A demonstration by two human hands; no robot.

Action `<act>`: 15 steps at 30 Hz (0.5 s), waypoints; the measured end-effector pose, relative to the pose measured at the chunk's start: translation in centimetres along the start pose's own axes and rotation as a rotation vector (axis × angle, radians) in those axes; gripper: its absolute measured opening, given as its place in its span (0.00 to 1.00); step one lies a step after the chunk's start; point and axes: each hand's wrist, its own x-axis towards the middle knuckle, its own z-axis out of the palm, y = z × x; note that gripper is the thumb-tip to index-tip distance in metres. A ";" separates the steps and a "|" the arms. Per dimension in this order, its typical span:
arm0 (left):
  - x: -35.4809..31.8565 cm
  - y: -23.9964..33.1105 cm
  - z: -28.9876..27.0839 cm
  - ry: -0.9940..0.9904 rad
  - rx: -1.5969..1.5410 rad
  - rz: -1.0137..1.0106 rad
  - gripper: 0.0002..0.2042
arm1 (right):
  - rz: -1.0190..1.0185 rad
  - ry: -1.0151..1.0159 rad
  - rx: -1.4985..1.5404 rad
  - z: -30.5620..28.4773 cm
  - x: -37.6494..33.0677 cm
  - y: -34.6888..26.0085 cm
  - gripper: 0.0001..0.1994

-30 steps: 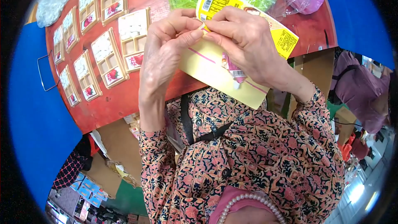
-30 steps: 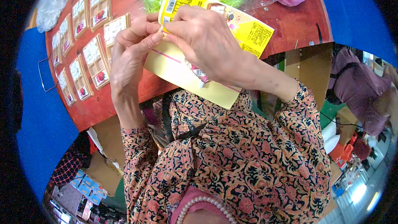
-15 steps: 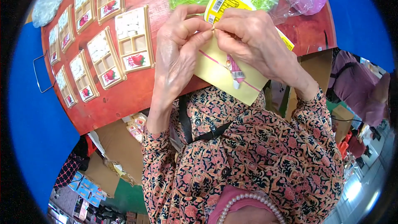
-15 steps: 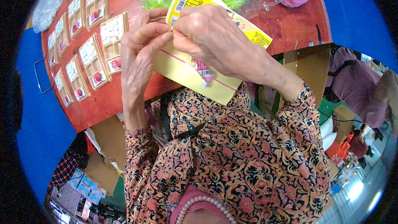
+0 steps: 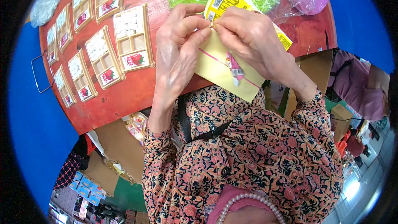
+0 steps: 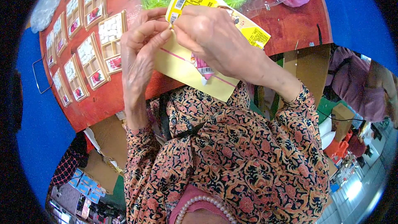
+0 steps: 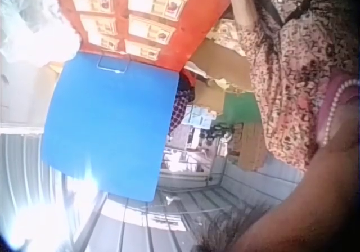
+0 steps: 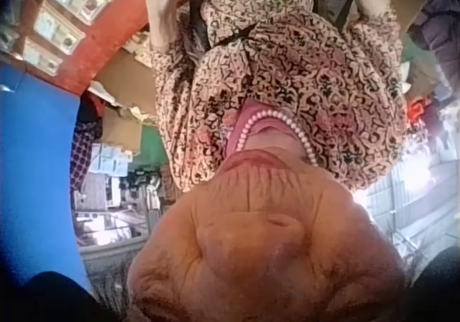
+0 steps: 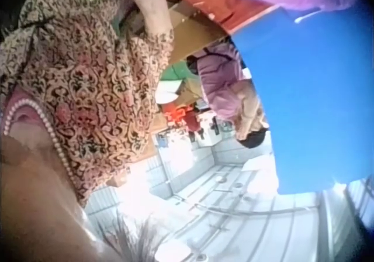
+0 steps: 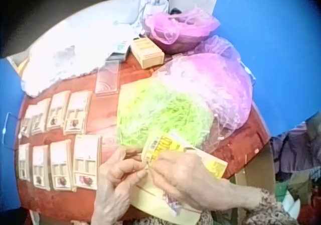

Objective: Labeling and packaging small toy trays containing white components.

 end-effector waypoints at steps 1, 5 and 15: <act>-0.1 0.0 0.0 0.003 -0.026 -0.010 0.04 | -0.001 0.000 0.000 0.0 0.0 0.1 0.03; -0.4 0.2 0.0 0.008 -0.096 -0.088 0.04 | 0.204 -0.017 0.092 -0.1 -0.3 0.0 0.03; -0.9 0.5 -1.2 0.183 -0.165 -0.250 0.07 | 0.646 0.449 0.810 -3.5 -1.3 2.2 0.09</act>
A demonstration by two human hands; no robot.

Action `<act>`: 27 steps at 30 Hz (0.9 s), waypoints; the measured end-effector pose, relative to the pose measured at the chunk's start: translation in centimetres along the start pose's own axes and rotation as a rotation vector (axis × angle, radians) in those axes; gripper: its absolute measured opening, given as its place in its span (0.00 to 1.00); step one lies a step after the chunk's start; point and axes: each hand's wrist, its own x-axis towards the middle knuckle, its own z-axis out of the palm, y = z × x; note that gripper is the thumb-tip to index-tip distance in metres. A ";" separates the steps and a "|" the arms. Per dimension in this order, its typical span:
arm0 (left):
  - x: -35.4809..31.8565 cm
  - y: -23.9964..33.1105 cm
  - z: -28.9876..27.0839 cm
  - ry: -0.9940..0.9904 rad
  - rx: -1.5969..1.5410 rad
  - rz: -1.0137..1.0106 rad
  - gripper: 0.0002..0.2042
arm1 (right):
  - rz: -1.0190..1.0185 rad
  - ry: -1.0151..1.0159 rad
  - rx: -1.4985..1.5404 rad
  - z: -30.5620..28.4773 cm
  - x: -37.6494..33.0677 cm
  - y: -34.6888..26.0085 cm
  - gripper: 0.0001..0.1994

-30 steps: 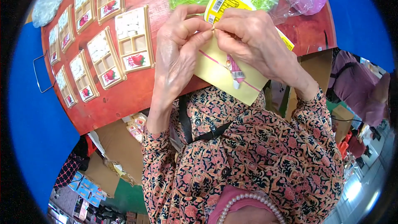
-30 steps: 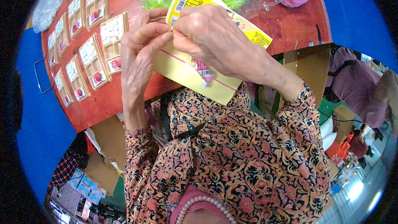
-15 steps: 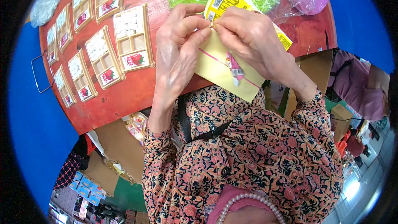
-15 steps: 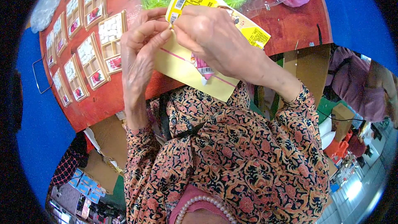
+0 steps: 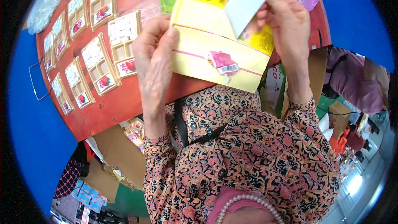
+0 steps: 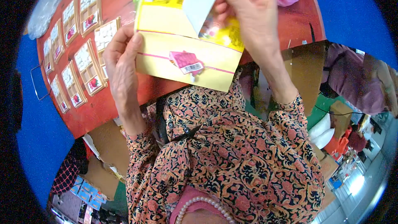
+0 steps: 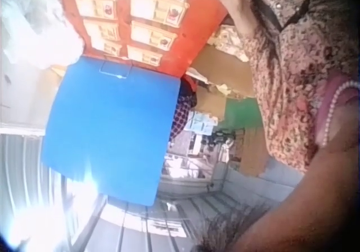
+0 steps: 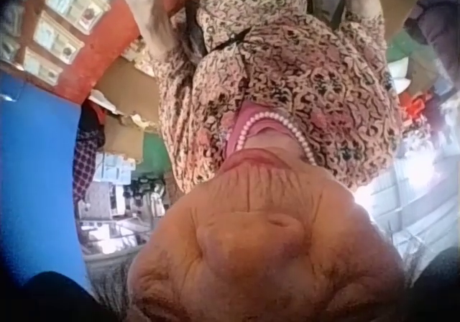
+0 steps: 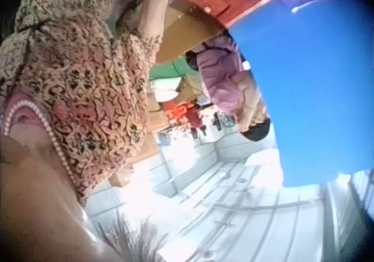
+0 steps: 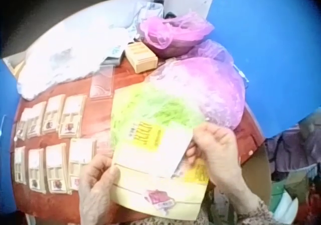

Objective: Labeling and packaging small toy trays containing white components.

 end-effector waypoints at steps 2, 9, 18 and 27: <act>0.1 -0.4 0.0 0.000 -0.049 0.021 0.07 | -0.074 0.140 0.134 -1.8 0.4 -0.8 0.09; 0.4 -0.4 1.1 0.045 -0.084 0.028 0.08 | -0.267 0.250 0.140 -4.6 -1.8 -3.4 0.08; 0.2 -0.3 2.4 0.002 -0.135 0.001 0.06 | -0.757 0.019 -0.925 3.1 -2.2 -1.1 0.13; 0.7 0.6 3.2 0.005 -0.027 0.053 0.08 | -0.905 0.026 -0.955 3.3 -1.8 1.5 0.08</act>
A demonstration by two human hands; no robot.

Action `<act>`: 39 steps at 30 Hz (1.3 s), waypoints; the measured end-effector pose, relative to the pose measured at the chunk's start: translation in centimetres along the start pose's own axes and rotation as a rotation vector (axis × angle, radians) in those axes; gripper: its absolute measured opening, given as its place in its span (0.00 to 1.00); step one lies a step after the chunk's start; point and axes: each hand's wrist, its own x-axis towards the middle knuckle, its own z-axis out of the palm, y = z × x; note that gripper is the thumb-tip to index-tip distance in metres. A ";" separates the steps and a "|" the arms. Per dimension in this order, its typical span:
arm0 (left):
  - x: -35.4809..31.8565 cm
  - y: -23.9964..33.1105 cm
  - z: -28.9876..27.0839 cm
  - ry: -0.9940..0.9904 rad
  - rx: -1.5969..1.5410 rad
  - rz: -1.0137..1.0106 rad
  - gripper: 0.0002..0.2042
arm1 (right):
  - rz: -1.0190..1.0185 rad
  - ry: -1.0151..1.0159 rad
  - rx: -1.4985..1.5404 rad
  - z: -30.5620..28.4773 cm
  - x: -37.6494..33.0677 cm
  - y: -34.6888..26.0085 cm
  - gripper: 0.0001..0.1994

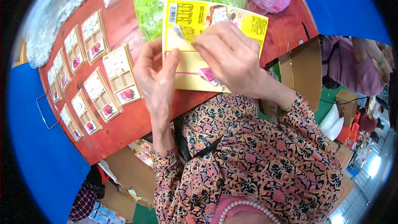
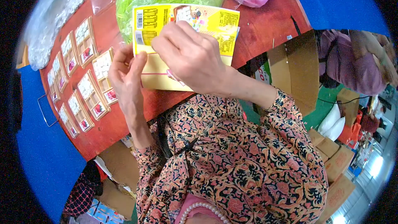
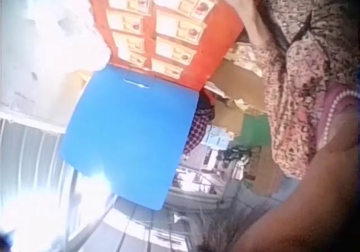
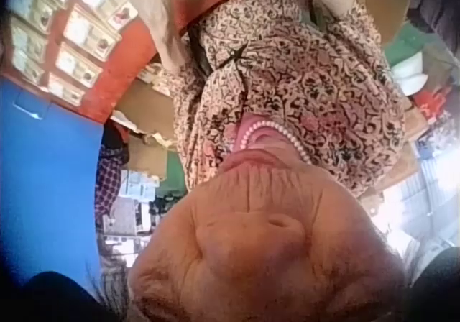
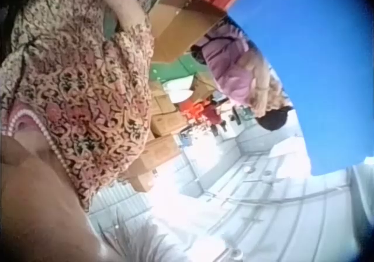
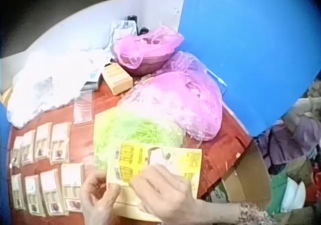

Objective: Labeling and packaging small toy trays containing white components.

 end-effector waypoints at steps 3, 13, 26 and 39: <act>1.3 1.1 0.3 0.004 0.121 0.056 0.09 | -0.052 0.023 0.061 -0.3 -0.7 -1.1 0.10; 3.9 -1.9 0.7 0.031 -0.067 0.076 0.10 | 0.017 -0.016 0.140 -1.7 -2.4 -0.5 0.10; 4.3 -1.9 2.6 0.054 -0.187 -0.006 0.08 | 0.395 0.731 0.644 -1.2 -4.4 1.0 0.09; 5.5 -2.5 1.9 0.168 -0.328 0.035 0.06 | 0.331 1.119 0.381 -11.6 -2.4 6.8 0.09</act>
